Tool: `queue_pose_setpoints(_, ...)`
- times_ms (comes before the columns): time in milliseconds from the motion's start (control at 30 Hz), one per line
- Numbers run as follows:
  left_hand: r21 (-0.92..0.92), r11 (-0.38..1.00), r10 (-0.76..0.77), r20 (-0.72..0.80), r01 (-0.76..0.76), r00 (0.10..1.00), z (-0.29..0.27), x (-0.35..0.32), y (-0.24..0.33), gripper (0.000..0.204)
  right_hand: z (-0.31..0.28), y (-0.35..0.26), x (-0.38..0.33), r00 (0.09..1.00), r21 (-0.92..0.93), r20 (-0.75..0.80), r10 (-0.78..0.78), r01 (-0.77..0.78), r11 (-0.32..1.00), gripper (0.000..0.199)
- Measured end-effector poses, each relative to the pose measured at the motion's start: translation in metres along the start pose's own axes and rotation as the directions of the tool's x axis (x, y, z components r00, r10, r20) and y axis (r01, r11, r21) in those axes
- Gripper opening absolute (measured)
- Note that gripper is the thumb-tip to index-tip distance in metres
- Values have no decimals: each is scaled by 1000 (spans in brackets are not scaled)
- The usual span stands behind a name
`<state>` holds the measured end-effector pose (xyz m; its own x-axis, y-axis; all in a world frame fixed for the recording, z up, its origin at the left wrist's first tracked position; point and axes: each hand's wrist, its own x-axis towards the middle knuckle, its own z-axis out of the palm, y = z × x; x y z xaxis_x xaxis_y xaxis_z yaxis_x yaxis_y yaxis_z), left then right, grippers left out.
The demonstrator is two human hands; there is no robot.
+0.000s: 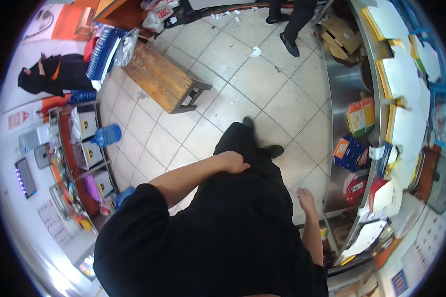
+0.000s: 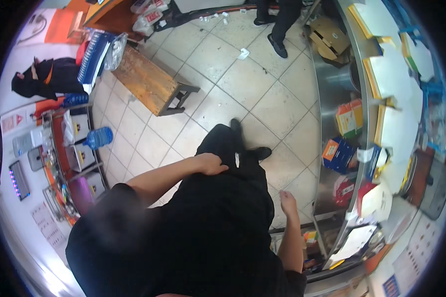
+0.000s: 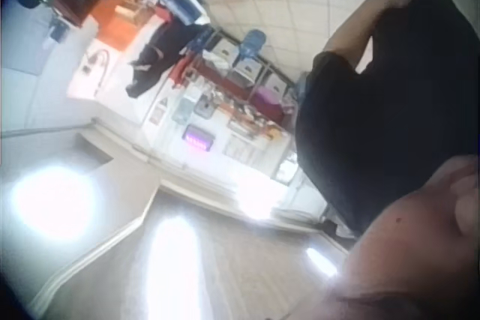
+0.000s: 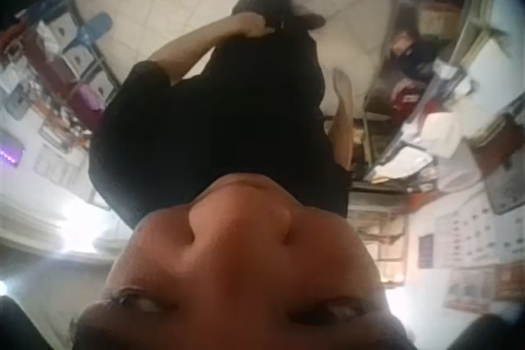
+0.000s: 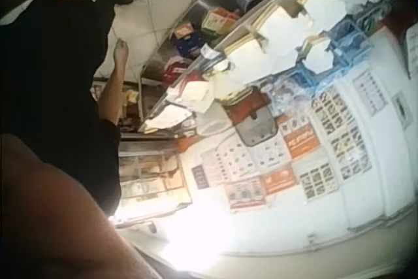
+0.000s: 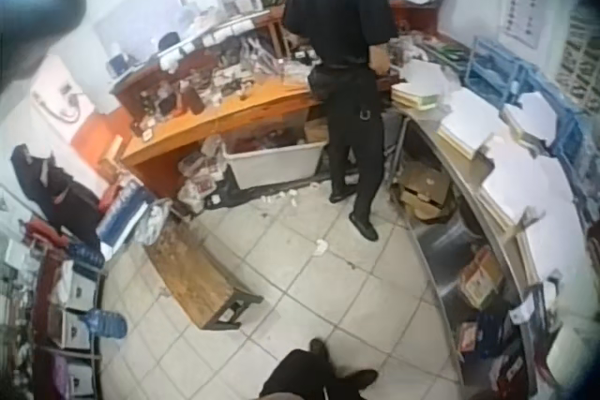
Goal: The person folds cardboard food boxes by hand and arranges boxes on a shelf under a counter.
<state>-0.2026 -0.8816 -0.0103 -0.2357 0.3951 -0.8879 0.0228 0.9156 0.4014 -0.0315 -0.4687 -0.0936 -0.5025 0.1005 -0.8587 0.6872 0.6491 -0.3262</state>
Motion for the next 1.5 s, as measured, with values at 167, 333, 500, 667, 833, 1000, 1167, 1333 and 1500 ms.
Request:
queue_pose_setpoints(167, -277, 959, 35, -106, -63, 994, -22, 51, 20, 57, -26, -44, 92, 941, 36, 329, 80, -97, 995, 63)
queue_pose_setpoints(333, -392, 916, 231, 341, -86, 911, -107, 121, 71, 50, -112, -95, 168, 845, -605, 480, 237, 124, 786, 67)
queue_pose_setpoints(500, -659, 708, 25, -335, -253, 942, -93, 266, 9, 25, -184, -134, 262, 994, -380, 31, 100, -81, 921, 52)
queue_pose_setpoints(667, -425, 860, -410, -244, 283, 879, -15, 311, 3, 47, -240, -88, 452, 923, -346, -383, 45, -188, 919, 42)
queue_pose_setpoints(833, -585, 760, -495, -235, 285, 836, 14, 322, 3, 50, -291, -47, 589, 904, -597, -418, 87, -345, 724, 40)
queue_pose_setpoints(1000, -627, 741, -492, -261, 241, 831, 11, 328, 21, 47, -382, 24, 704, 960, -917, -243, -138, -181, 355, 37)
queue_pose_setpoints(1167, -531, 775, -488, -157, 343, 859, -20, 343, 40, 52, -427, 59, 749, 812, -990, -128, -569, -73, 119, 33)
queue_pose_setpoints(1333, -465, 780, -527, -127, 419, 840, -33, 346, 53, 54, -428, 78, 733, 869, -994, -79, -489, -29, 109, 31)
queue_pose_setpoints(1500, -471, 799, -480, -125, 374, 868, -36, 362, 64, 53, -414, 103, 680, 914, -975, 127, -386, 186, 120, 33)
